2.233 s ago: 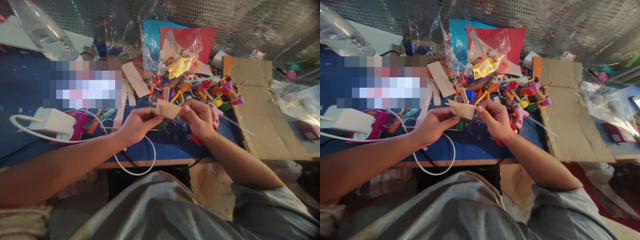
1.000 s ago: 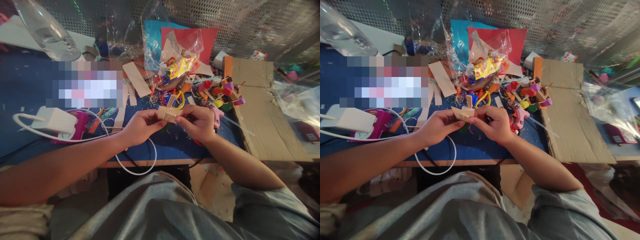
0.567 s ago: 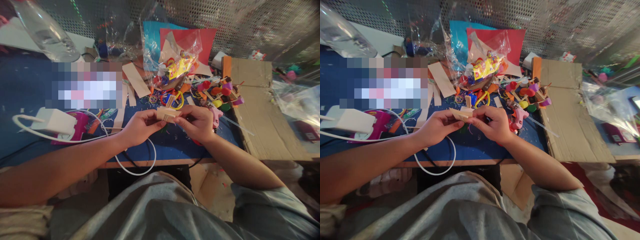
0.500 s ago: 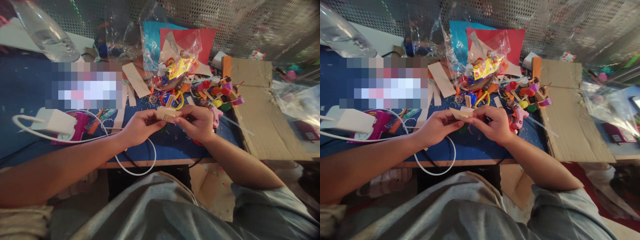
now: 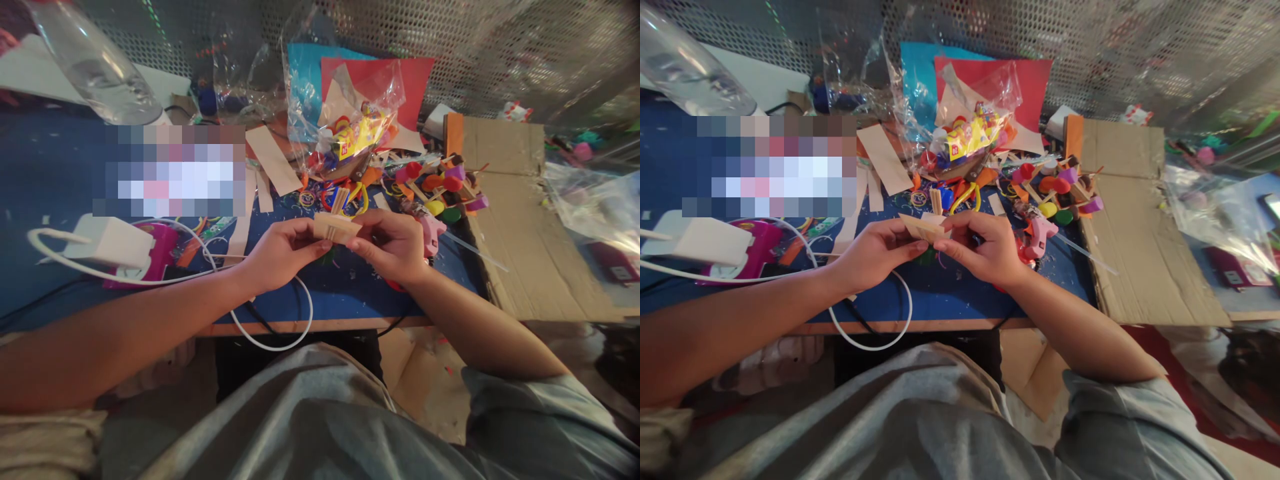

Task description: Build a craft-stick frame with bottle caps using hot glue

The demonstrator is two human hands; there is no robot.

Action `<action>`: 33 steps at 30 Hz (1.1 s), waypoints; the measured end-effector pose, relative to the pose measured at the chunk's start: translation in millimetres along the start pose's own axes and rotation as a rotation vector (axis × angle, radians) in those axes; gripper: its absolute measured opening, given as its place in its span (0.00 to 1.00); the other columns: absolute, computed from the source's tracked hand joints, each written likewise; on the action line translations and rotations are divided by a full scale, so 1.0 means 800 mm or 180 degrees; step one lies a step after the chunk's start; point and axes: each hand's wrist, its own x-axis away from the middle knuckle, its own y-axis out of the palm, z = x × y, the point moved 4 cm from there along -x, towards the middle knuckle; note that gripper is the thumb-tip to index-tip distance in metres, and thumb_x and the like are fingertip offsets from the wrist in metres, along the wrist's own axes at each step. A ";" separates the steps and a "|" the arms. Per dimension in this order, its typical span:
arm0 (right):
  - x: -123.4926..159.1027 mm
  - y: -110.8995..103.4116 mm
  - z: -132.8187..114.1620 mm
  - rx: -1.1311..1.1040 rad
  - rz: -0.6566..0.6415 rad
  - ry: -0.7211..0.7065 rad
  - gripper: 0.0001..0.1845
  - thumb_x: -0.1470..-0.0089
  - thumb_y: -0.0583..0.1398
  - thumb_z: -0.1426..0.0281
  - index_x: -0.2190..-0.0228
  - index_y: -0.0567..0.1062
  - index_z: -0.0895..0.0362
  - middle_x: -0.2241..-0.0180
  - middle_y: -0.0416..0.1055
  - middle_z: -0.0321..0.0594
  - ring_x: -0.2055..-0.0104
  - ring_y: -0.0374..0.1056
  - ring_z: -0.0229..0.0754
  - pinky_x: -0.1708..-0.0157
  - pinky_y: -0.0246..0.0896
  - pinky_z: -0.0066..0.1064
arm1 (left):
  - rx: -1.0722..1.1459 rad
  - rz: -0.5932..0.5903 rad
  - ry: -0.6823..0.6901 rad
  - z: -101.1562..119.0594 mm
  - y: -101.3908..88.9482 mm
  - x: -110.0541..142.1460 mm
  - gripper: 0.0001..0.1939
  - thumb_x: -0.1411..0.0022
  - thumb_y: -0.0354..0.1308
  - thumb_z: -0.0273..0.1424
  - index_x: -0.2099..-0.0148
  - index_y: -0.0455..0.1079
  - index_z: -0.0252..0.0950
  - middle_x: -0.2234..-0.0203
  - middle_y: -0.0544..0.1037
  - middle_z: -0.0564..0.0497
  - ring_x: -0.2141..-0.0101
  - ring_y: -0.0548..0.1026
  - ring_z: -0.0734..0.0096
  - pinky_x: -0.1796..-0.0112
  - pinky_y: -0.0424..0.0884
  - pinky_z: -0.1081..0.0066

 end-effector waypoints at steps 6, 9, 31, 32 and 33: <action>0.007 -0.001 0.011 -0.0305 -0.0032 0.0096 0.20 0.31 0.69 0.50 0.56 0.85 0.53 0.74 0.74 0.33 0.76 0.65 0.36 0.75 0.59 0.31 | 0.0262 0.0079 -0.0386 0.003 0.002 0.001 0.26 0.46 0.85 0.44 0.50 0.87 0.35 0.52 0.91 0.44 0.55 0.86 0.63 0.50 0.82 0.65; 0.007 0.001 0.013 -0.0235 -0.0069 0.0187 0.19 0.33 0.70 0.50 0.56 0.85 0.53 0.75 0.73 0.33 0.76 0.64 0.36 0.75 0.59 0.32 | 0.0273 0.0117 -0.0477 0.005 0.002 0.003 0.26 0.47 0.86 0.44 0.51 0.88 0.35 0.53 0.91 0.44 0.56 0.85 0.64 0.51 0.81 0.66; -0.008 -0.009 0.009 -0.0319 0.0202 0.0692 0.29 0.33 0.66 0.40 0.62 0.87 0.54 0.77 0.68 0.33 0.77 0.57 0.36 0.76 0.49 0.33 | 0.1117 0.0568 -0.0603 0.001 -0.001 -0.002 0.28 0.52 0.88 0.45 0.57 0.84 0.34 0.64 0.87 0.50 0.65 0.84 0.70 0.58 0.84 0.67; -0.011 -0.011 0.007 -0.0405 0.0204 0.0721 0.28 0.33 0.67 0.40 0.62 0.86 0.53 0.77 0.67 0.33 0.77 0.56 0.35 0.76 0.48 0.33 | 0.1171 0.0580 -0.0605 0.002 -0.002 -0.003 0.29 0.53 0.88 0.46 0.57 0.84 0.33 0.65 0.87 0.51 0.65 0.84 0.70 0.58 0.85 0.67; -0.013 -0.013 0.005 -0.0472 0.0186 0.0744 0.27 0.33 0.67 0.41 0.62 0.86 0.53 0.77 0.66 0.32 0.77 0.55 0.35 0.76 0.47 0.33 | 0.1209 0.0601 -0.0587 0.002 -0.002 -0.003 0.30 0.54 0.88 0.47 0.58 0.83 0.33 0.65 0.86 0.51 0.66 0.83 0.71 0.58 0.85 0.67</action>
